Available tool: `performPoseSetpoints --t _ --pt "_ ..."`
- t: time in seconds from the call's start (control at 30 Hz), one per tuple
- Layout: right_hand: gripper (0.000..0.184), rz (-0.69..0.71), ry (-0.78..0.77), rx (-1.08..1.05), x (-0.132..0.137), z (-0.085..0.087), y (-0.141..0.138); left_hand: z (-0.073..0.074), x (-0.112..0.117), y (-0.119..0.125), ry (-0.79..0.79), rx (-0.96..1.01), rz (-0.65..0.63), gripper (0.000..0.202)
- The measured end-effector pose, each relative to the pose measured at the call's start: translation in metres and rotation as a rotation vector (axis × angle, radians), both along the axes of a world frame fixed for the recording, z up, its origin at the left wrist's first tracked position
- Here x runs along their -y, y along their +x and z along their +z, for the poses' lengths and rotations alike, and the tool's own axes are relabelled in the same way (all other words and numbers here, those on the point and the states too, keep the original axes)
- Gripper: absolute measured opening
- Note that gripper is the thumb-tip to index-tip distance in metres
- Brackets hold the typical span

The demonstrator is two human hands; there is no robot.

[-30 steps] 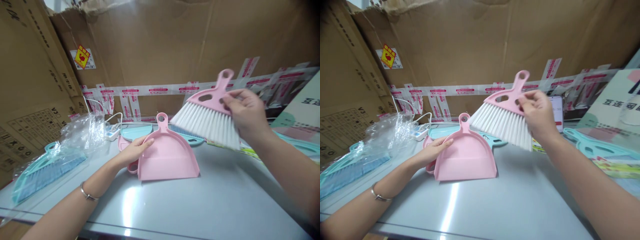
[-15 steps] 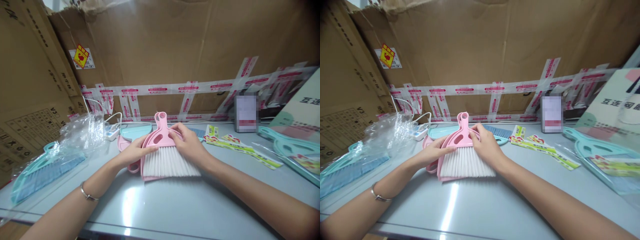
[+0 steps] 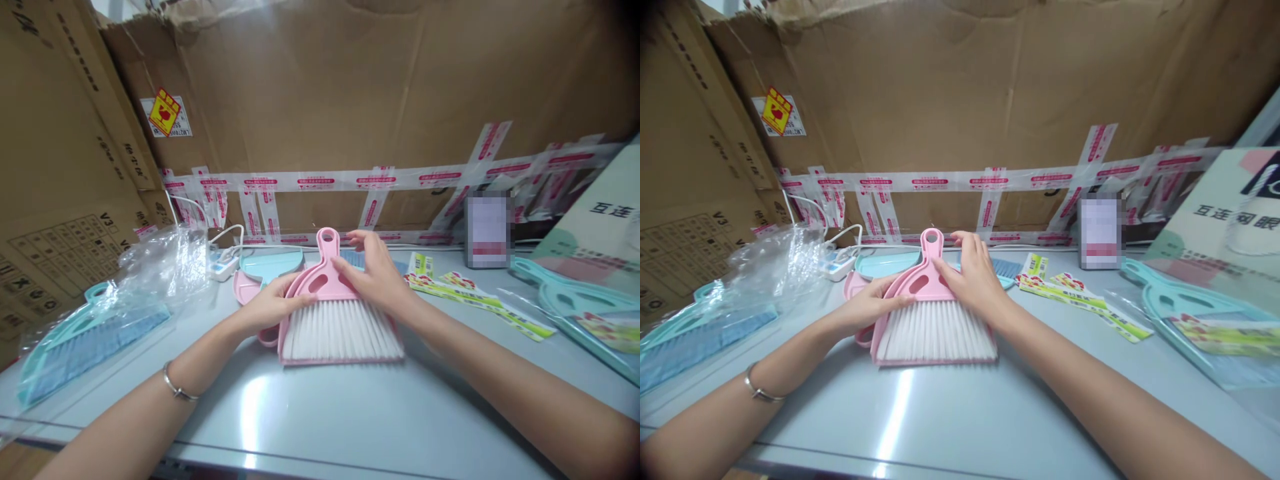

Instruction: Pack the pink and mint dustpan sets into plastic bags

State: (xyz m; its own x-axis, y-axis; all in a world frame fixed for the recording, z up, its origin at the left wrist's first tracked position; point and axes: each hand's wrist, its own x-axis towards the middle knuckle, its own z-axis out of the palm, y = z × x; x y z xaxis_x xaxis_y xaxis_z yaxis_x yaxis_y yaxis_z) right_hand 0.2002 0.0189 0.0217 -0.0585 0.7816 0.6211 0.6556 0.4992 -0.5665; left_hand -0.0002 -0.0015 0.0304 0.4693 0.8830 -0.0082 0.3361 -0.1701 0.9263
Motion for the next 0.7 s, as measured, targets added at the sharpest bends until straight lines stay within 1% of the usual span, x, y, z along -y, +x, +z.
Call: performPoseSetpoints --t 0.03,0.1,0.13,0.17,0.3,0.4,0.5,0.57,0.7 --pt "0.042 0.063 -0.156 -0.055 -0.004 0.005 0.000 0.000 0.000 0.000 0.002 0.000 -0.018 0.050" --pt "0.038 0.212 -0.455 -0.102 -0.011 0.013 -0.001 0.001 0.001 0.000 -0.005 0.010 -0.046 0.049" --pt "0.036 0.264 -0.545 -0.097 -0.014 0.016 -0.002 0.001 0.001 0.000 -0.016 0.019 -0.048 0.050" --pt "0.035 0.288 -0.583 -0.087 -0.015 0.017 -0.004 0.001 0.001 0.000 -0.030 0.025 -0.043 0.051" --pt "0.035 0.241 -0.534 -0.082 -0.015 0.013 -0.010 0.001 0.000 -0.001 -0.070 0.023 -0.034 0.050" --pt "0.033 0.219 -0.531 -0.083 -0.013 0.008 -0.012 0.000 -0.001 -0.002 -0.069 0.029 -0.051 0.049" --pt "0.030 0.192 -0.528 -0.099 -0.012 0.007 -0.013 -0.001 -0.002 -0.004 -0.059 0.048 -0.074 0.048" --pt "0.030 0.187 -0.546 -0.119 -0.012 0.007 -0.014 -0.002 -0.003 -0.004 -0.058 0.047 -0.080 0.047" --pt "0.036 0.229 -0.644 -0.179 -0.010 0.007 -0.011 -0.001 -0.004 -0.005 -0.078 0.018 -0.055 0.048"
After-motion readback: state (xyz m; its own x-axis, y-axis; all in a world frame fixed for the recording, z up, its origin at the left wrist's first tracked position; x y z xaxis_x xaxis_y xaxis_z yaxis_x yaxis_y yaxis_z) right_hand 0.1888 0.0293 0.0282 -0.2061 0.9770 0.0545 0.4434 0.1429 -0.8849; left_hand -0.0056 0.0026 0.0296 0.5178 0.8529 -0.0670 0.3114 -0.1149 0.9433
